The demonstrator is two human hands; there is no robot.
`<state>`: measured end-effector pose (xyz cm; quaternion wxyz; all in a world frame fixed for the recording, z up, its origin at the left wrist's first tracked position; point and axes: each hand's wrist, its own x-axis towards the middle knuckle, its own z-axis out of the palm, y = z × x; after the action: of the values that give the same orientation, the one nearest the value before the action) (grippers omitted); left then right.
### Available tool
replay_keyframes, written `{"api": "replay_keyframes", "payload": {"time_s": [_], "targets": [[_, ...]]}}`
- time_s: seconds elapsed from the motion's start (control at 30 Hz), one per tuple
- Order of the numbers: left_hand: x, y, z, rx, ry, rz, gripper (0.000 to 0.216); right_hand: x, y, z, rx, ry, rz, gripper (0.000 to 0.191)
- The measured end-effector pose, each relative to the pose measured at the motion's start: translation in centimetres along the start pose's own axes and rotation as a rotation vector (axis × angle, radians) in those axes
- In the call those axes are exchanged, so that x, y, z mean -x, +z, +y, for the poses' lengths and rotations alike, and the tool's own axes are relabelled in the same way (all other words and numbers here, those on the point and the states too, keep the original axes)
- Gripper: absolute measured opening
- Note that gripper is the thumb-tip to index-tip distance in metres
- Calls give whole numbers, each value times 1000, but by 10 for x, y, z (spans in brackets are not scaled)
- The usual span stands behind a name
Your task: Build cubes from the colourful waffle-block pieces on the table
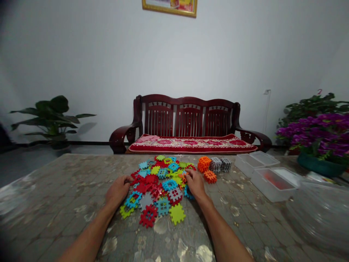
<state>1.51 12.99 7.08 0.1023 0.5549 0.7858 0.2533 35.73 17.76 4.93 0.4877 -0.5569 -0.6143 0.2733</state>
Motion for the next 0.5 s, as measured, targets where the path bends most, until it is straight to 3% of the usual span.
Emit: {"api": "replay_keyframes", "payload": {"time_s": [0.13,0.3,0.4,0.5], "targets": [[-1,2,-2,5,10,8,32,8,23,-14,-97,-80,-68,37],[-2,2,-3,-2,7,6,31,12,39,-32,-413,88,-161,43],[-2,2,-2,8,0,0,32,9,30,-35,-493,137,-96,51],[-1,2,-1,14,-2,5,31,0,9,-33,-432,148,42,53]]}}
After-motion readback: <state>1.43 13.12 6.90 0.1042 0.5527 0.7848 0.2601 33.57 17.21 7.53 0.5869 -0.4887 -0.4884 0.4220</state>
